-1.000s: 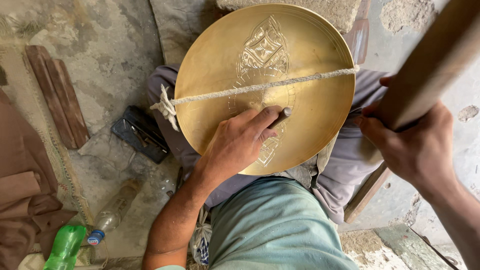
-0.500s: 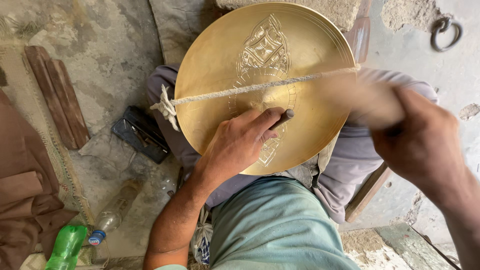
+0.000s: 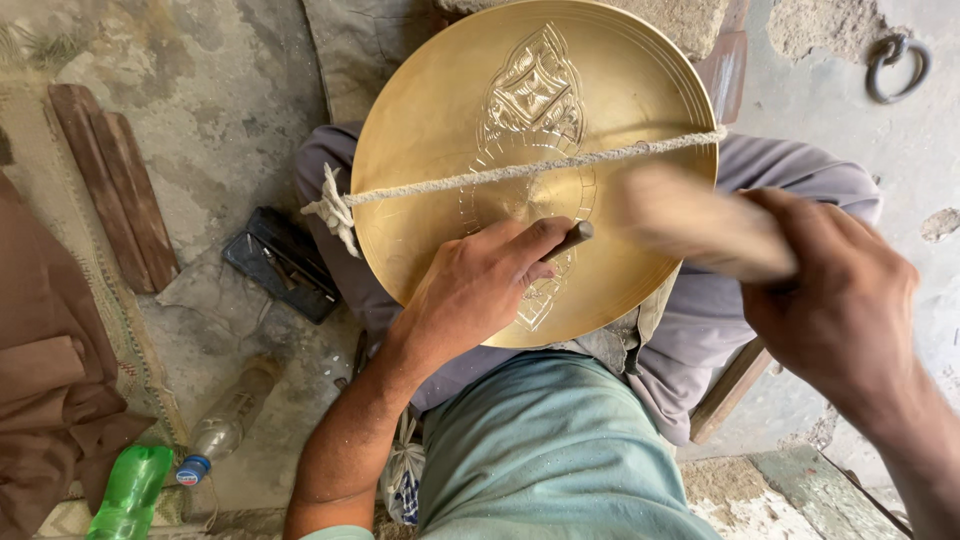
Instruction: The person sits on the floor with a brass plate resting on their lap and hammers a punch against the plate's surface using a wooden mallet, working a decorative pattern into the metal. They periodically reposition the punch and rotate the plate to continue hammering different areas.
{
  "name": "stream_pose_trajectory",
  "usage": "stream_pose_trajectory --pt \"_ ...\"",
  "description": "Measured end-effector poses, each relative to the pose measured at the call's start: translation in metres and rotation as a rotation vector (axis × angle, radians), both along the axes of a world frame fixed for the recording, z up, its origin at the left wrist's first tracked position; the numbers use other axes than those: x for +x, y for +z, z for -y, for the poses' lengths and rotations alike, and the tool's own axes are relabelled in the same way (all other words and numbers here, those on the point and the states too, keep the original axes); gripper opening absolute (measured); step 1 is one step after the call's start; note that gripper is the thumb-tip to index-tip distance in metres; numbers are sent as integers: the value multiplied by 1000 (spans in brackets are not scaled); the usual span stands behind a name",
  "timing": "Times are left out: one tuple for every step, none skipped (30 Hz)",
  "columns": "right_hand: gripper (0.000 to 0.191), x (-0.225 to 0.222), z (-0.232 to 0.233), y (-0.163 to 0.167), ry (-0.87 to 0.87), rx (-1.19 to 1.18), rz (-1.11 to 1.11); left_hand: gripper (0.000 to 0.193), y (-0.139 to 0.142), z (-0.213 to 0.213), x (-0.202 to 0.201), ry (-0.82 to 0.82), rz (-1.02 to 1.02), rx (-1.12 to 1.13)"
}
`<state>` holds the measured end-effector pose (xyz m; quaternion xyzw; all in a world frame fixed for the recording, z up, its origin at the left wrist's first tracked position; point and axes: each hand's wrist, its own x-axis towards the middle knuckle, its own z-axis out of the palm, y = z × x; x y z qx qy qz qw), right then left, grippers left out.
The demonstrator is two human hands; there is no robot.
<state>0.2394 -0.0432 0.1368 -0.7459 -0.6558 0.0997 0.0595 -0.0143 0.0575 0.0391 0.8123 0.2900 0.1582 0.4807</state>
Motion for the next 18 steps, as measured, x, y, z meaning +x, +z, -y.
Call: stream_pose_trajectory --pt "46 -2 1 0 -58 -35 -29 40 1 -1 0 -8 -8 -7" --pt "44 -3 3 -2 -112 -67 -59 39 1 -1 0 -12 -17 -10" --pt "42 -2 6 -3 -169 -99 -86 37 3 -2 0 -12 -19 -4" --pt "45 0 9 -4 -90 -109 0 35 4 -2 -1 -15 -19 5" --pt "48 4 12 -7 -11 -119 87 33 6 -2 -2 -17 -18 15" --pt "51 10 18 -10 71 -131 171 31 9 0 -4 16 59 -76" --pt "45 17 23 -14 0 -90 97 28 12 4 -9 55 135 -162" --pt "41 25 29 -19 -70 -49 20 26 16 8 -16 95 209 -245" --pt "37 32 39 -26 -148 -14 -59 22 19 14 -23 170 264 -226" --pt "36 36 51 -33 -286 -29 -103 18 21 21 -31 240 319 -210" --pt "35 42 63 -42 -420 -41 -144 15 23 29 -39 314 376 -189" --pt "35 49 73 -53 -550 -47 -185 14 22 35 -46 378 346 -185" --pt "36 55 82 -67 -618 32 -362 13 20 40 -54 442 316 -178" --pt "38 58 90 -83 -682 108 -542 13 18 46 -61 507 285 -172" --pt "39 59 99 -98 -743 180 -721 15 16 53 -66 559 305 -216" --pt "33 58 108 -113 -754 210 -782 16 15 58 -71 610 327 -260" --pt "27 57 116 -125 -762 238 -843 18 15 64 -75 663 349 -302" --pt "27 55 124 -136 -811 262 -847 14 15 68 -78 682 273 -245"
